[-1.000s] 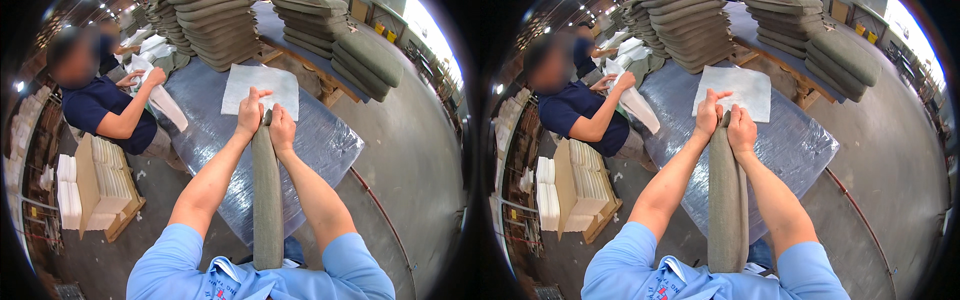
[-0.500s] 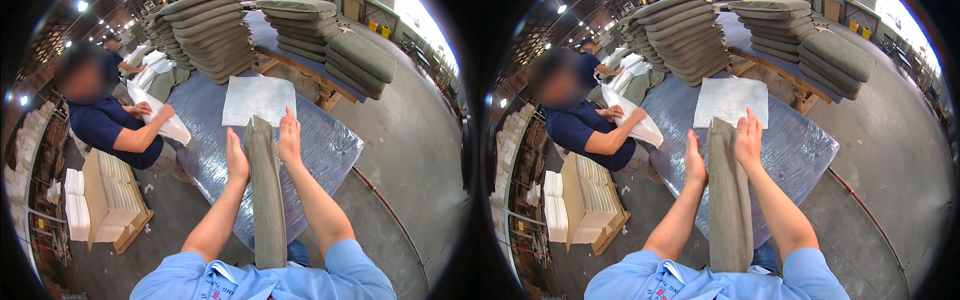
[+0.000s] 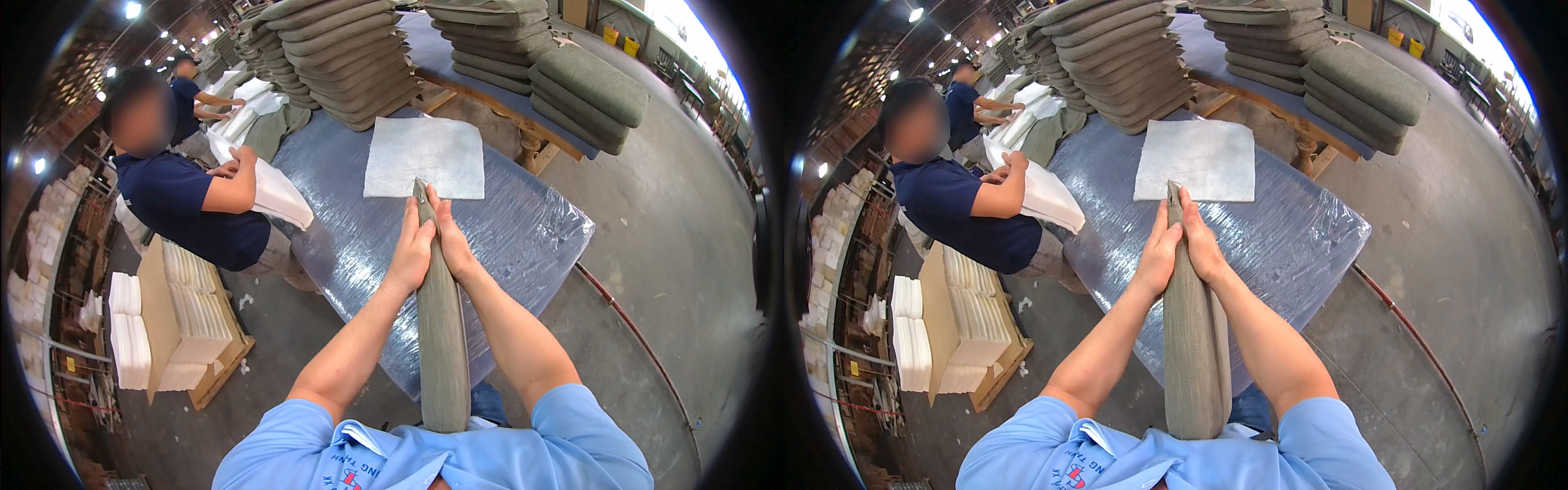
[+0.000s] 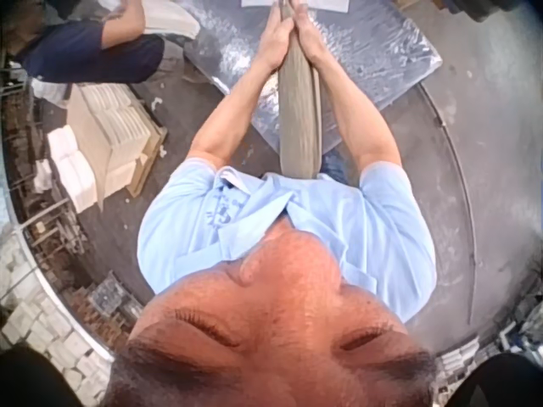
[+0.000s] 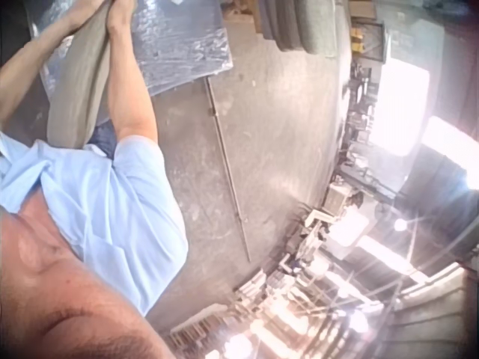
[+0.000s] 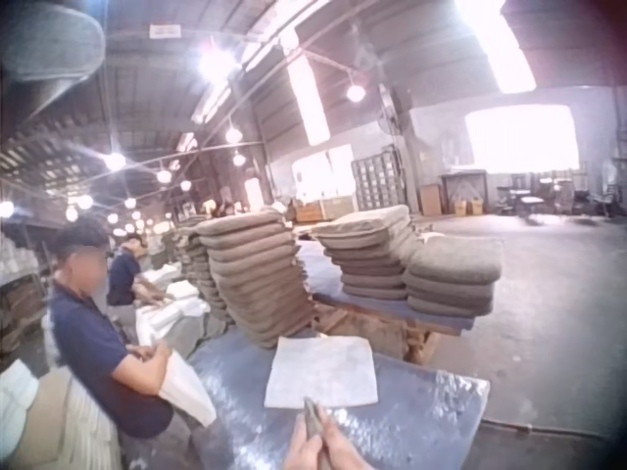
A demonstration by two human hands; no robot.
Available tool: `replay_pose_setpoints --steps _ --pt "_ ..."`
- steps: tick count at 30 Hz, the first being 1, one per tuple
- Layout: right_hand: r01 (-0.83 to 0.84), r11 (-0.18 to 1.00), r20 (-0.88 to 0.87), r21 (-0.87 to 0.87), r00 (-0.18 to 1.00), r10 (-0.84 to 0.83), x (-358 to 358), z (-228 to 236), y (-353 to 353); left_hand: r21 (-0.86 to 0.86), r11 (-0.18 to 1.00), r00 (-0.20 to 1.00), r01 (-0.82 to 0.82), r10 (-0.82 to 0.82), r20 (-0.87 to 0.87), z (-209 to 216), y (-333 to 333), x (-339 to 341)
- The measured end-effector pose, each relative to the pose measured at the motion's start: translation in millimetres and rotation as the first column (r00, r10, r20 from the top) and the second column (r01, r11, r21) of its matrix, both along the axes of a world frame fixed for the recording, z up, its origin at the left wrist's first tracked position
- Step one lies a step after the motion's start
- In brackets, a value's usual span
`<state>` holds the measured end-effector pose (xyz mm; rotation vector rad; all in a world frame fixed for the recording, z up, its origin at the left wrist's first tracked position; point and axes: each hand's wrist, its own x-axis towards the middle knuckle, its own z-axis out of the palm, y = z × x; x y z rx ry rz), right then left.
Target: The person picks up a green cushion and places it on a table covered with plastic wrap. They then pick up a white foam insert and place it on top of the cushion. The person repeats this process with multiple cushions and foam inserts, stacking them on the table.
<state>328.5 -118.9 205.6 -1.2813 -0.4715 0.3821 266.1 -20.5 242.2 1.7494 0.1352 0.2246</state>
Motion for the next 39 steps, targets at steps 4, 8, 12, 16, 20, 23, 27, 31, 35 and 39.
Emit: replay_pose_setpoints --steps 4,8,12,16,20,23,27,31,35,39 --pt "0.053 0.996 -0.026 -0.078 0.998 -0.055 -2 -35 1 -0.014 0.999 0.995 0.039 -0.04 -0.095 15 13 12" --pt "0.082 0.953 0.048 -0.293 0.996 -0.071 -57 -81 -6 -0.11 0.993 0.986 -0.048 0.03 -0.164 19 42 2" --pt "0.062 0.909 -0.053 -0.412 0.994 -0.092 -91 -135 -32 -0.136 0.988 0.984 -0.08 0.056 -0.17 22 45 -8" --pt "-0.025 0.855 -0.259 -0.518 0.957 -0.128 -99 -145 -38 -0.1 0.992 0.977 -0.081 0.059 -0.204 21 56 -10" --pt "0.023 0.87 -0.12 -0.492 0.988 -0.094 -96 -111 -12 -0.136 0.984 0.978 -0.113 0.086 -0.192 17 64 -19" --pt "0.039 0.863 -0.12 -0.503 0.986 -0.115 -84 -115 -3 -0.112 0.987 0.98 -0.113 0.092 -0.175 10 77 -22" --pt "0.073 0.84 -0.087 -0.537 0.986 -0.14 -70 -141 8 -0.13 0.98 0.974 -0.149 0.123 -0.189 4 85 -33" --pt "0.025 0.812 -0.104 -0.583 0.989 -0.105 -35 -164 15 -0.116 0.984 0.975 -0.138 0.115 -0.188 3 99 -35" --pt "0.107 0.769 -0.134 -0.63 0.961 -0.243 -30 -183 1 0.013 0.97 0.926 -0.243 0.236 -0.294 17 87 -49" --pt "0.171 0.593 -0.055 -0.787 0.937 -0.344 -102 -216 -88 0.013 0.975 0.878 -0.221 0.205 -0.433 34 49 -162"
